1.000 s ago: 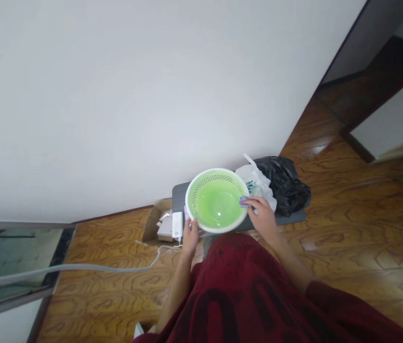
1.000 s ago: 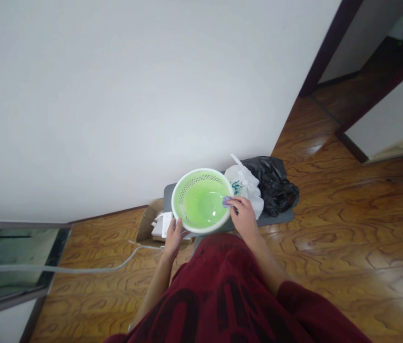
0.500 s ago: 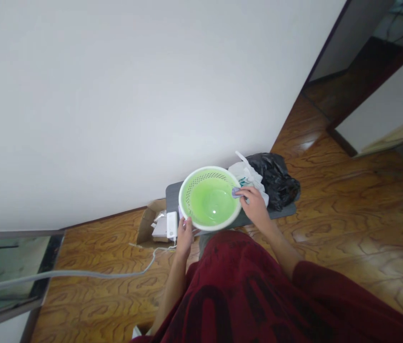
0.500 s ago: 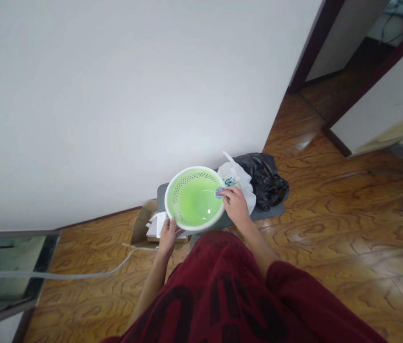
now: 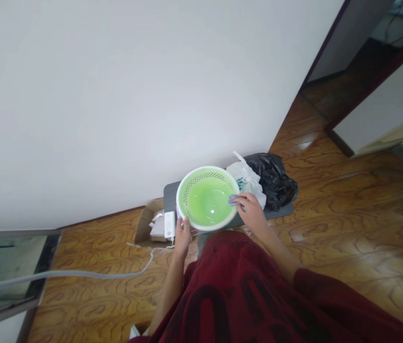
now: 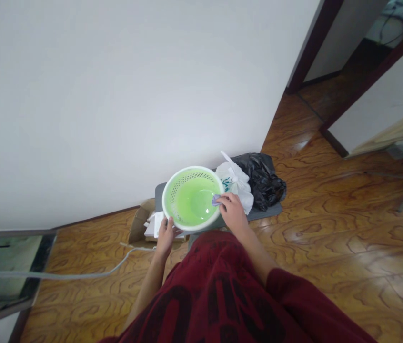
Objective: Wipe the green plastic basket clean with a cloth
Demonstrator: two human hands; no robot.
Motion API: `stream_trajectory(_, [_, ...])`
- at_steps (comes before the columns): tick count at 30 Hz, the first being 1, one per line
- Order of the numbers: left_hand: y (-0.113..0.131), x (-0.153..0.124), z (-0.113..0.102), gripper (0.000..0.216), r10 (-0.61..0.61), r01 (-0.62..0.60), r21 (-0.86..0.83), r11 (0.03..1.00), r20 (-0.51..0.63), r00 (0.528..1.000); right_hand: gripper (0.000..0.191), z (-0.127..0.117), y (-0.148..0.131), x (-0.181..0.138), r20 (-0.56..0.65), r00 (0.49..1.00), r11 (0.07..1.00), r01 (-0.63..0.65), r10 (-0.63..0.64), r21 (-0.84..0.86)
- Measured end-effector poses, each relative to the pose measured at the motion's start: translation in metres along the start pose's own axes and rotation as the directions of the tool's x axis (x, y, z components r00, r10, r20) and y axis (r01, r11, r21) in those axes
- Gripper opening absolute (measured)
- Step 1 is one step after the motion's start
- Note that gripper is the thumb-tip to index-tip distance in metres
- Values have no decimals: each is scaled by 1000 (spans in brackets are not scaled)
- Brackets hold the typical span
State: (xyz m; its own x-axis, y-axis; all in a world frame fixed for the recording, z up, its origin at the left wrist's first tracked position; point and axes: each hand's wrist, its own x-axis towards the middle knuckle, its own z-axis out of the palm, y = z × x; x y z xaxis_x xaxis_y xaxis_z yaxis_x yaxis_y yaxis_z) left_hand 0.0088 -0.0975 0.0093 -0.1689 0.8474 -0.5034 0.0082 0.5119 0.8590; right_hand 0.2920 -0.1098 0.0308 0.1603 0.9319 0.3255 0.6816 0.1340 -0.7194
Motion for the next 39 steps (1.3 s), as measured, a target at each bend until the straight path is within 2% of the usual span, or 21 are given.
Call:
stream_trajectory(4, [5, -1, 1, 56, 7, -7, 13, 1000, 15, 1000, 29, 1, 15, 33, -28, 999, 1000, -19, 19, 13])
stream_trajectory(7, [6, -1, 2, 54, 1, -1, 4, 1000, 6, 1000, 29, 3, 18, 42, -23, 999, 999, -27, 28, 20])
stream_trajectory(18, [4, -1, 2, 52, 17, -17, 2, 1000, -7, 1000, 29, -2, -1, -13, 5, 999, 999, -43, 42, 18])
stream_trajectory(21, [4, -1, 3, 53, 16, -16, -2, 1000, -18, 1000, 29, -2, 1, -7, 8, 999, 999, -42, 42, 12])
stream_trajectory(27, [4, 1, 5, 50, 0, 0, -15, 1000, -14, 1000, 29, 1, 10, 29, -25, 997, 997, -70, 70, -18])
stream_trajectory(30, [3, 2, 7, 50, -6, 5, -22, 1000, -19, 1000, 29, 3, 11, 37, -30, 997, 997, -69, 68, -35])
stream_trajectory(35, [0, 2, 9, 46, 21, -20, 27, 999, -47, 999, 29, 0, 5, 20, -6, 998, 997, -64, 64, -31])
stream_trajectory(39, [0, 2, 14, 41, 85, -64, 171, 983, -122, 989, 29, -4, -3, -4, 36, 997, 998, -66, 67, -3])
